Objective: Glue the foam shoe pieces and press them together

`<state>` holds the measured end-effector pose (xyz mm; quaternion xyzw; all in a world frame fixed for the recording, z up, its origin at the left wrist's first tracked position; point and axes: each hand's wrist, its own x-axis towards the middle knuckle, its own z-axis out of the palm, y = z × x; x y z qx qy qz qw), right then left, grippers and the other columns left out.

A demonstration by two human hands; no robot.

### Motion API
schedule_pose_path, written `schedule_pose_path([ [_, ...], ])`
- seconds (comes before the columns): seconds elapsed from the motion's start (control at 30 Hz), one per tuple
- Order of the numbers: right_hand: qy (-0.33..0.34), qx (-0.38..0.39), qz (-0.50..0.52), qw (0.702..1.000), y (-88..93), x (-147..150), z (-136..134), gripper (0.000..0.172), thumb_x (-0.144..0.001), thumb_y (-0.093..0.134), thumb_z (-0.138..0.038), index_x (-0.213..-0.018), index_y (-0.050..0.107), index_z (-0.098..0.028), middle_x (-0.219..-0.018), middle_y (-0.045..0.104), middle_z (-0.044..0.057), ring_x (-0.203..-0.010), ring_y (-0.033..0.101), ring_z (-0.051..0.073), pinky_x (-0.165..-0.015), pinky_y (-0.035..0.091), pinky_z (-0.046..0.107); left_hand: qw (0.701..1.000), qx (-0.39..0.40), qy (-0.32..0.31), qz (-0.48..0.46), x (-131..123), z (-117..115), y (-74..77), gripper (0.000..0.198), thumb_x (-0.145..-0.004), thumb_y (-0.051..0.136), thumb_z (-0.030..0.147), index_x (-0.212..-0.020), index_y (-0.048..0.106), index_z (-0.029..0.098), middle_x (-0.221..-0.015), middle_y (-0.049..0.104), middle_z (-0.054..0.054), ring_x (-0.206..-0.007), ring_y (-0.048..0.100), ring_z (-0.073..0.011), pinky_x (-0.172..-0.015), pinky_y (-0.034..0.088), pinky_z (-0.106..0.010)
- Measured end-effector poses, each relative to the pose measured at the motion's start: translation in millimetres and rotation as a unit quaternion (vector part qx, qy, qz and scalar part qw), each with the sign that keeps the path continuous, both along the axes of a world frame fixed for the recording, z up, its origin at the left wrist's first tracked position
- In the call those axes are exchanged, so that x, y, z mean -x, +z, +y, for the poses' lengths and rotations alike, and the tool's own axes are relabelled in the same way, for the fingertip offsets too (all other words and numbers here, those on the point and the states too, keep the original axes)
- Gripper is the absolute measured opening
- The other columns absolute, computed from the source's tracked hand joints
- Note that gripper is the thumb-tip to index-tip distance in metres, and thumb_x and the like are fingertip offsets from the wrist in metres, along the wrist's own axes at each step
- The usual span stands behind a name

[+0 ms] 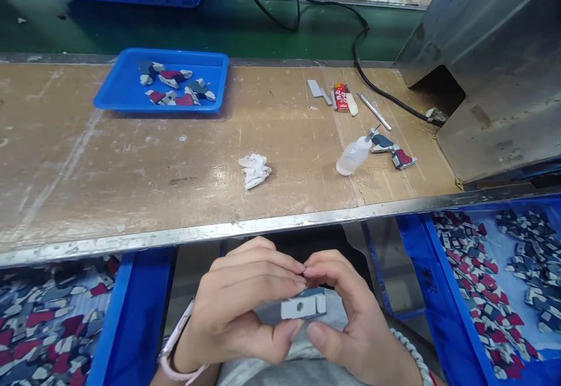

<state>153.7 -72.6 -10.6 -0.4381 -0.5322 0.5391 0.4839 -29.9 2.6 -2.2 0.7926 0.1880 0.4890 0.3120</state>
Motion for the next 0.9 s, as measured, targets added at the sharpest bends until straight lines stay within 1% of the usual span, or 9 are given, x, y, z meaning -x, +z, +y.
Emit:
schedule_pose_path([
  [0.1,-0.028,-0.051,-0.030,0.998,2.7,-1,1,0.039,-0.085,0.074,-0.025,-0.120,0.060,-0.032,-0.110,0.060,0.000,-0.098,0.060,0.013,-0.089,0.052,0.023,1.000,0.005,0.001,-0.015,-1,3,0.0,0.016,-0.085,0.078,0.024,-0.094,0.072,0.012,-0.079,0.077,-0.005,-0.080,0.076,-0.0214,-0.071,0.055,-0.035],
  [0.17,-0.041,-0.081,-0.034,0.995,5.4,-1,2,0.033,-0.086,0.074,-0.025,-0.116,0.063,-0.028,-0.105,0.062,0.002,-0.096,0.063,0.014,-0.085,0.053,0.022,1.000,0.013,-0.004,-0.028,-3,5,0.4,0.015,-0.087,0.076,0.026,-0.092,0.072,0.013,-0.076,0.077,-0.005,-0.078,0.076,-0.0212,-0.069,0.054,-0.034],
  [0.27,-0.061,-0.129,-0.047,0.989,10.1,1,6,0.025,-0.088,0.073,-0.026,-0.111,0.064,-0.022,-0.097,0.065,0.003,-0.088,0.065,0.013,-0.078,0.055,0.021,0.998,0.039,-0.022,-0.047,-6,8,0.6,0.018,-0.090,0.073,0.032,-0.090,0.071,0.014,-0.074,0.076,-0.004,-0.074,0.076,-0.0205,-0.069,0.053,-0.034],
  [0.37,-0.071,-0.154,-0.063,0.984,14.0,1,8,0.021,-0.089,0.072,-0.028,-0.107,0.064,-0.020,-0.092,0.065,0.003,-0.084,0.065,0.013,-0.075,0.056,0.021,0.995,0.063,-0.035,-0.065,-9,9,-0.2,0.022,-0.091,0.073,0.037,-0.088,0.071,0.015,-0.073,0.077,-0.004,-0.072,0.076,-0.0207,-0.071,0.054,-0.035],
  [0.47,-0.075,-0.155,-0.068,0.983,16.2,2,9,0.021,-0.091,0.070,-0.033,-0.106,0.064,-0.020,-0.091,0.065,0.004,-0.082,0.066,0.013,-0.073,0.057,0.023,0.991,0.084,-0.042,-0.097,-12,10,-1.4,0.024,-0.089,0.076,0.039,-0.087,0.071,0.015,-0.070,0.076,-0.004,-0.069,0.075,-0.0199,-0.070,0.053,-0.034],
  [0.57,-0.090,-0.169,-0.069,0.979,17.6,4,9,0.025,-0.091,0.071,-0.036,-0.110,0.063,-0.020,-0.092,0.066,0.005,-0.081,0.066,0.015,-0.070,0.058,0.025,0.975,0.153,-0.073,-0.146,-16,11,-2.9,0.028,-0.087,0.078,0.043,-0.083,0.070,0.016,-0.066,0.075,-0.003,-0.066,0.073,-0.0185,-0.069,0.052,-0.032],
  [0.67,-0.108,-0.207,-0.064,0.970,19.9,7,10,0.030,-0.092,0.071,-0.033,-0.118,0.062,-0.021,-0.090,0.068,0.005,-0.079,0.067,0.017,-0.069,0.058,0.028,0.956,0.217,-0.105,-0.165,-22,11,-4.0,0.032,-0.089,0.075,0.049,-0.081,0.067,0.019,-0.059,0.070,0.000,-0.061,0.071,-0.0174,-0.067,0.052,-0.031],
  [0.8,-0.114,-0.219,-0.075,0.966,23.2,9,9,0.040,-0.090,0.075,-0.031,-0.127,0.060,-0.030,-0.090,0.072,0.003,-0.075,0.070,0.017,-0.066,0.060,0.028,0.949,0.239,-0.118,-0.168,-27,10,-4.3,0.030,-0.090,0.073,0.047,-0.081,0.065,0.020,-0.057,0.067,0.000,-0.060,0.070,-0.0177,-0.065,0.053,-0.032],
  [0.9,-0.126,-0.239,-0.142,0.952,22.7,8,6,0.042,-0.088,0.076,-0.027,-0.127,0.062,-0.032,-0.086,0.075,0.003,-0.071,0.073,0.017,-0.062,0.061,0.025,0.951,0.238,-0.109,-0.164,-28,9,-3.9,0.029,-0.090,0.073,0.046,-0.081,0.065,0.020,-0.057,0.066,0.000,-0.059,0.069,-0.0178,-0.064,0.052,-0.033],
])
